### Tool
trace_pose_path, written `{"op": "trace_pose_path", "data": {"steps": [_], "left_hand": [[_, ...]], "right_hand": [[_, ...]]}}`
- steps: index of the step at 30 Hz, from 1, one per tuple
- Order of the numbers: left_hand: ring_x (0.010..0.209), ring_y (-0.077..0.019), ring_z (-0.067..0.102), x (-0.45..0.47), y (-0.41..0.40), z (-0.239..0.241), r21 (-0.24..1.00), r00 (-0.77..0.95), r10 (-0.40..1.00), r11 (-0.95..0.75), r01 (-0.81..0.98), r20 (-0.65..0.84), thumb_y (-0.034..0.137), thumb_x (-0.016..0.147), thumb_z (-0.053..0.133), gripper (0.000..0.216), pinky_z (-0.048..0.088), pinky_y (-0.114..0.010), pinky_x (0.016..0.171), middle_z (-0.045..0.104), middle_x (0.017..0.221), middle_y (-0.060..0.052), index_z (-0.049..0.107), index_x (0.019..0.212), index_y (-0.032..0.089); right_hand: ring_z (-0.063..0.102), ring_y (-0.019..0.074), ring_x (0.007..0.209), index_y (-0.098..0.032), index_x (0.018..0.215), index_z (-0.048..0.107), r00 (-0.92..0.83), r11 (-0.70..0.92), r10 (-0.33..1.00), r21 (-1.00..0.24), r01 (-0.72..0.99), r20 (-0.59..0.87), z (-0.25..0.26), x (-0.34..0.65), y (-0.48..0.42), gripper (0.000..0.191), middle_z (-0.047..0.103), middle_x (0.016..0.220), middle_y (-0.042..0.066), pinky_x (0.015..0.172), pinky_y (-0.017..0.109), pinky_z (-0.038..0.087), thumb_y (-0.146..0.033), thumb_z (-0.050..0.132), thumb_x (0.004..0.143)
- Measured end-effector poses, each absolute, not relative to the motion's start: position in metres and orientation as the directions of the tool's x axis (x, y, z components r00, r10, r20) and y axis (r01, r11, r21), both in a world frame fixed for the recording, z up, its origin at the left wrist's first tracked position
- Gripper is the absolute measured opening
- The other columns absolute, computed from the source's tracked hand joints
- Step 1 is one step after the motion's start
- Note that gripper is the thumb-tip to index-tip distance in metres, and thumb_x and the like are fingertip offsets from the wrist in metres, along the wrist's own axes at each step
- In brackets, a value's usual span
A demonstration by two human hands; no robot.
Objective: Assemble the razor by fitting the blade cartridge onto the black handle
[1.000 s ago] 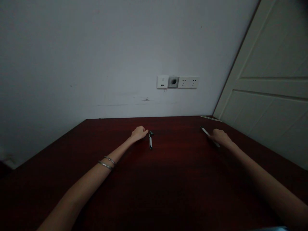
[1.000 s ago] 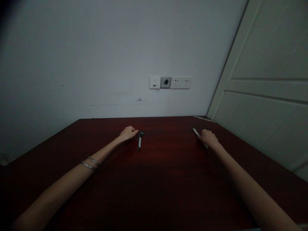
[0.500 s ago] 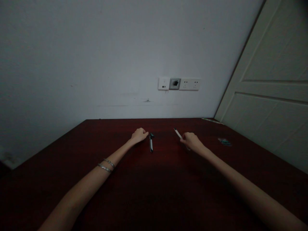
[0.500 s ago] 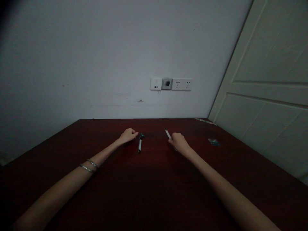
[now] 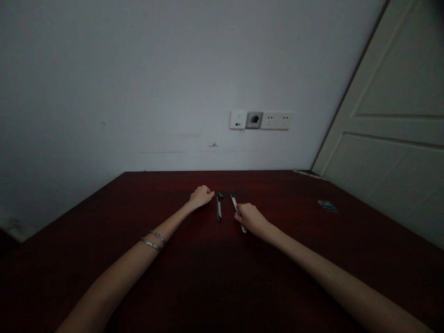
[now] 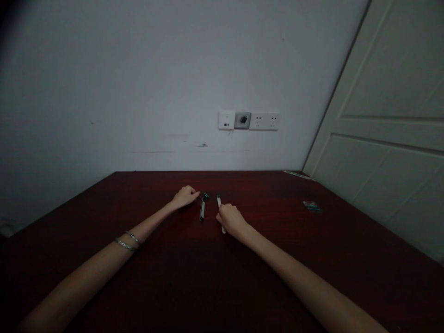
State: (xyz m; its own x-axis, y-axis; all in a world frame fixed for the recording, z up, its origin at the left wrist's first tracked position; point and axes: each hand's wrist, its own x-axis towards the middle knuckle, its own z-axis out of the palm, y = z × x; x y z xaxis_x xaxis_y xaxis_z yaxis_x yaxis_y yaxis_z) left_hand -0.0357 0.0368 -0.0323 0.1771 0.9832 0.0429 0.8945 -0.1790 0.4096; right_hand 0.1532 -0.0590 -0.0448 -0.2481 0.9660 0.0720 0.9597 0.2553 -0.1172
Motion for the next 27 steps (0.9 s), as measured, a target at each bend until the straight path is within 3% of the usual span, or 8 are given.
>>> {"op": "trace_pose_path", "data": {"steps": [10, 18, 23, 27], "left_hand": [[0.068, -0.0164, 0.058, -0.035, 0.040, -0.036, 0.391, 0.187, 0.982, -0.183, 0.902, 0.027, 0.042, 0.079, 0.043, 0.034, 0.038, -0.024, 0.060, 0.065, 0.074, -0.005, 0.064, 0.065, 0.018], [0.071, -0.0184, 0.059, -0.035, 0.046, -0.039, 0.377, 0.205, 0.977, -0.212, 0.902, 0.061, 0.041, 0.080, 0.042, 0.035, 0.039, -0.026, 0.060, 0.065, 0.076, -0.007, 0.062, 0.066, 0.017], [0.083, -0.0192, 0.058, -0.040, 0.065, -0.049, 0.408, 0.212, 0.956, -0.279, 0.869, 0.202, 0.035, 0.081, 0.042, 0.027, 0.042, -0.027, 0.070, 0.064, 0.088, -0.007, 0.062, 0.080, 0.018], [0.095, -0.0210, 0.052, -0.049, 0.078, -0.060, 0.324, 0.225, 0.890, -0.365, 0.873, 0.397, 0.031, 0.081, 0.042, 0.021, 0.043, -0.030, 0.078, 0.058, 0.099, -0.009, 0.058, 0.085, 0.017]], "right_hand": [[0.063, 0.0253, 0.085, -0.010, 0.090, 0.059, -0.289, 0.295, 0.953, -0.073, 0.953, 0.092, -0.047, 0.143, -0.060, 0.025, 0.064, 0.091, 0.016, 0.070, 0.030, 0.043, -0.024, 0.039, 0.087], [0.062, 0.0229, 0.089, -0.014, 0.100, 0.060, -0.255, 0.285, 0.946, -0.138, 0.948, 0.202, -0.042, 0.178, -0.056, 0.036, 0.064, 0.097, 0.013, 0.077, 0.030, 0.045, -0.041, 0.039, 0.088], [0.060, 0.0221, 0.092, -0.017, 0.105, 0.060, -0.161, 0.241, 0.914, -0.177, 0.954, 0.374, -0.035, 0.277, -0.038, 0.035, 0.062, 0.105, 0.011, 0.084, 0.032, 0.045, -0.040, 0.045, 0.084], [0.058, 0.0260, 0.098, -0.013, 0.106, 0.060, -0.019, 0.123, 0.866, -0.176, 0.977, 0.499, -0.042, 0.380, -0.035, 0.037, 0.061, 0.106, 0.014, 0.089, 0.038, 0.043, -0.037, 0.046, 0.081]]}}
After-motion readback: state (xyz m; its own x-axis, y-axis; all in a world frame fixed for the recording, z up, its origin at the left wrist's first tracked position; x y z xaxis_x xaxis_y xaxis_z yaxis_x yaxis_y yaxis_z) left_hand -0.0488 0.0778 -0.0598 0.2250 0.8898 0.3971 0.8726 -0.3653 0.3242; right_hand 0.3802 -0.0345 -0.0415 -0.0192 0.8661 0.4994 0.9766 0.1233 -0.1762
